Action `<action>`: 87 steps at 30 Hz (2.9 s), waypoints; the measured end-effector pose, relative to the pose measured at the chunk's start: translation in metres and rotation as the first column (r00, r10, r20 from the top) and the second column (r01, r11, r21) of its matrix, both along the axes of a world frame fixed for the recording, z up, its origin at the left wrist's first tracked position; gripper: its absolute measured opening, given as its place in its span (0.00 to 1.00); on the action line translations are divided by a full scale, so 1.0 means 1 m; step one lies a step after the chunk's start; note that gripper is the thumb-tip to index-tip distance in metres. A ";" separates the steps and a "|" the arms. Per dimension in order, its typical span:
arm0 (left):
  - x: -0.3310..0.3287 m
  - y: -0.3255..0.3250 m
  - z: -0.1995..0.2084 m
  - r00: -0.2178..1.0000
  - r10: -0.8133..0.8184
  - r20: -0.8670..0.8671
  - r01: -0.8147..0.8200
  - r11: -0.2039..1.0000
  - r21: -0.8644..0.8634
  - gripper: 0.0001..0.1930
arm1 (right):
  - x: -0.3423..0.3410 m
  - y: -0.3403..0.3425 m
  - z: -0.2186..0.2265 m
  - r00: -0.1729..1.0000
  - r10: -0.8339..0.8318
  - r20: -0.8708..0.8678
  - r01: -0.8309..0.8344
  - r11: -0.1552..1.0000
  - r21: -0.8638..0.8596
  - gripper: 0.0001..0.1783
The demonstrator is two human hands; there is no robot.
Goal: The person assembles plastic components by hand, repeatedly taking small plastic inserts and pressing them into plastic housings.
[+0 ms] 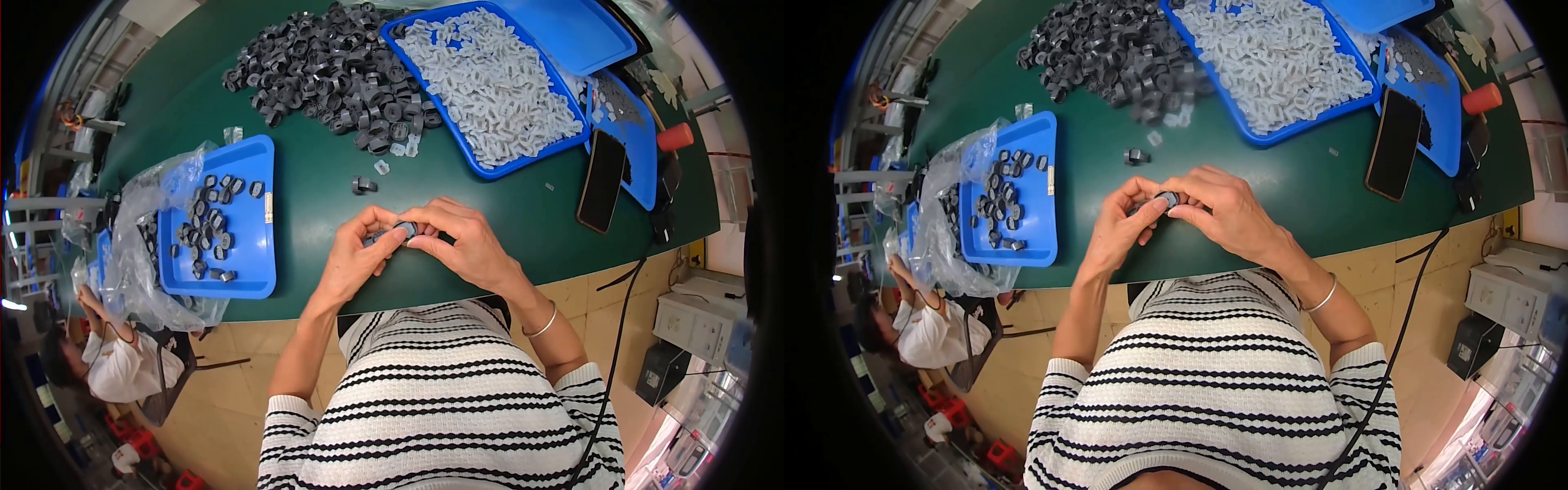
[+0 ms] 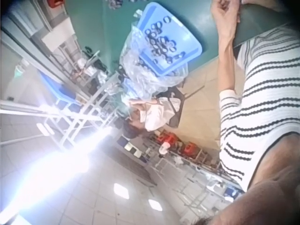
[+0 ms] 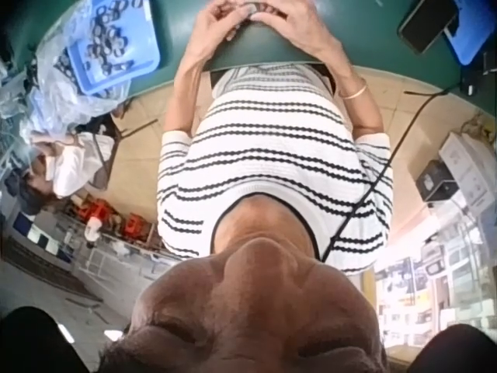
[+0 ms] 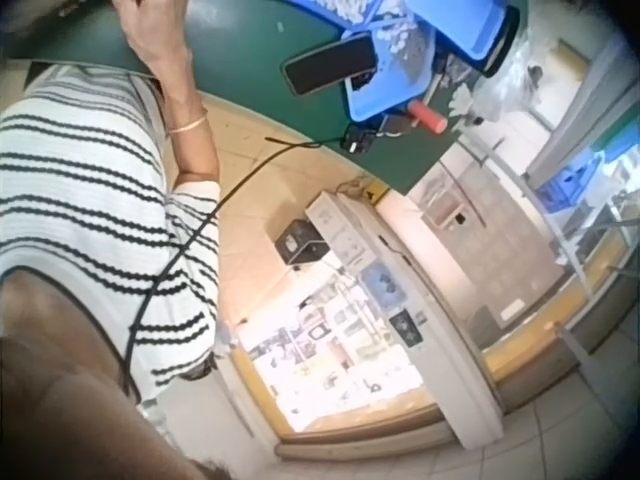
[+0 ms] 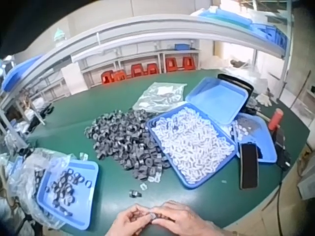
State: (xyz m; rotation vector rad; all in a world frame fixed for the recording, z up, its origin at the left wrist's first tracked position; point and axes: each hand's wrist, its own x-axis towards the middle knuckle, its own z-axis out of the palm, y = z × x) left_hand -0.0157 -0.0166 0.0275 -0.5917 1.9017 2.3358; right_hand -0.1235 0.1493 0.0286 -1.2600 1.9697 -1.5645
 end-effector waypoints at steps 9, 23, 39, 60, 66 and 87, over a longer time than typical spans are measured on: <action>-0.007 -0.006 0.017 0.976 -0.219 -0.004 0.192 0.863 -0.467 0.09 | 0.004 0.003 0.004 0.988 0.069 -0.135 -0.067 0.998 0.016 0.18; -0.002 0.003 0.005 0.992 -0.124 -0.018 0.118 0.971 -0.209 0.09 | 0.007 0.003 -0.009 0.993 0.044 -0.107 -0.044 0.999 0.009 0.16; 0.011 0.023 -0.018 0.978 0.208 -0.028 -0.201 0.965 0.168 0.11 | 0.016 -0.012 -0.006 0.938 -0.146 0.314 0.110 0.985 0.130 0.09; 0.085 -0.112 0.044 0.890 0.394 -0.228 -0.216 -0.076 -0.973 0.08 | -0.050 -0.058 -0.018 0.875 -0.067 -0.479 0.134 0.985 0.107 0.06; 0.043 -0.076 0.026 0.948 0.147 -0.282 -0.297 0.091 -0.950 0.12 | -0.050 -0.068 -0.033 0.826 -0.019 -0.563 0.173 0.960 0.222 0.11; -0.002 -0.039 -0.016 0.948 0.294 -0.122 -0.288 0.956 0.059 0.17 | -0.040 -0.035 -0.030 0.910 -0.070 -0.408 0.098 0.994 0.049 0.04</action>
